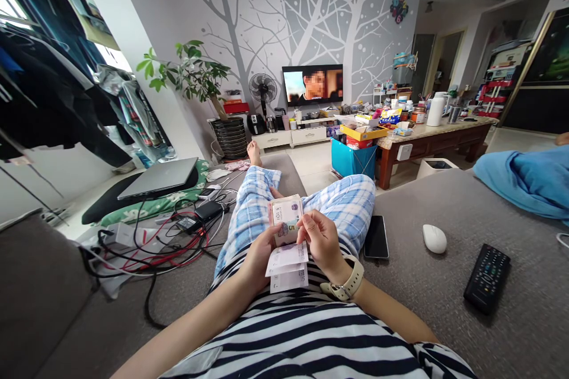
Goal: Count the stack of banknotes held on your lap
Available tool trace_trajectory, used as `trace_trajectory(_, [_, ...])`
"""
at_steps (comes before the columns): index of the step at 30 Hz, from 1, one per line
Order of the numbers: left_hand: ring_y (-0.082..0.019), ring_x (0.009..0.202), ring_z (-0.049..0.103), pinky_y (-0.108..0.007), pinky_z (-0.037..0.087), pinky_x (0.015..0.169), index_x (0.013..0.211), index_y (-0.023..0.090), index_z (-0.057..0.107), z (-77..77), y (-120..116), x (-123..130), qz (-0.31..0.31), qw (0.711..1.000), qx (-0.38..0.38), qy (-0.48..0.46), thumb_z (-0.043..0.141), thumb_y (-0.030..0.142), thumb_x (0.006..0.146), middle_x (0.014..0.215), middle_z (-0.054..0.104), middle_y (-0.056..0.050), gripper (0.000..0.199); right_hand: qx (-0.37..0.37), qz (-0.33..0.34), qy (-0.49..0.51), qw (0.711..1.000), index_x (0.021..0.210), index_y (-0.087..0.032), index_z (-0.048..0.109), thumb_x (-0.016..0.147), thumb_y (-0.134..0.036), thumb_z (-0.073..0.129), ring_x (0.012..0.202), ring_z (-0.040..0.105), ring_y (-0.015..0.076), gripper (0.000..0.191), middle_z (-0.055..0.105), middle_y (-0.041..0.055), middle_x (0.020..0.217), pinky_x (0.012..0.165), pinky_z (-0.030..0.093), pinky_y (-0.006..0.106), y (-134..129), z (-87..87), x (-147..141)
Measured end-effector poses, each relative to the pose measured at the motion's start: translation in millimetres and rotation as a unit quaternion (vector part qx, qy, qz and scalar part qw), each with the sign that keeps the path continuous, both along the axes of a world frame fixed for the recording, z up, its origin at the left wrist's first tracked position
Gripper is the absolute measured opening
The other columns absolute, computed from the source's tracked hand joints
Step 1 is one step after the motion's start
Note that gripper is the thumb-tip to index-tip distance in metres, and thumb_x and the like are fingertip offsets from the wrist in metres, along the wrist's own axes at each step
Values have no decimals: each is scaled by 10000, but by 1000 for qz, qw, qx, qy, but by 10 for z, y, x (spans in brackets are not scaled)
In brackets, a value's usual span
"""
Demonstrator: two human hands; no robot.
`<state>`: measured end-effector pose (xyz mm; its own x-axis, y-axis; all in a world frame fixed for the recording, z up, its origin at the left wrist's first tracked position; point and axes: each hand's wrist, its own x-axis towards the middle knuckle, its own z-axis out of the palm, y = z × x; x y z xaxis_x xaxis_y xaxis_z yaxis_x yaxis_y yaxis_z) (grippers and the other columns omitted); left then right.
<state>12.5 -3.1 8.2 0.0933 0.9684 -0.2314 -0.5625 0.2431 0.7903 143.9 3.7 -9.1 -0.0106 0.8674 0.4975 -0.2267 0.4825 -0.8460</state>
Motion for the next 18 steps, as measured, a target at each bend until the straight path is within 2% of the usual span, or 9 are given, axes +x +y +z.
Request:
trace_trajectory(6, [-241, 798, 716, -336, 561, 782, 921, 105, 696, 8, -42, -17, -21, 1000, 9, 4, 631, 190, 766, 877, 758, -103, 188, -19, -104, -35, 994, 731, -198, 518, 834, -432, 635, 560, 442, 119, 280, 482, -43, 605, 545, 362, 249, 99, -8, 24])
trace_trajectory(9, [-239, 778, 718, -354, 570, 773, 933, 116, 686, 13, -61, -9, -14, 1000, 26, 7, 647, 129, 725, 887, 759, -105, 212, -36, -97, -36, 994, 766, -200, 507, 808, -425, 657, 598, 430, 123, 274, 467, -45, 650, 567, 362, 251, 136, -35, 27])
trace_trajectory(13, [-257, 805, 724, -380, 578, 766, 982, 129, 680, 18, -61, 5, -10, 1000, 27, 6, 613, 73, 724, 883, 761, -97, 273, -44, -82, -57, 994, 693, -202, 472, 820, -425, 631, 601, 381, 122, 302, 416, -47, 630, 560, 330, 252, 152, -71, 25])
trace_trajectory(18, [-255, 893, 720, -354, 566, 827, 1042, 112, 676, 40, -49, 22, -4, 999, 11, -33, 587, 167, 805, 950, 760, -110, 259, -22, -88, -57, 994, 649, -203, 442, 854, -406, 584, 578, 339, 116, 321, 377, -50, 598, 535, 284, 254, 139, -71, 25])
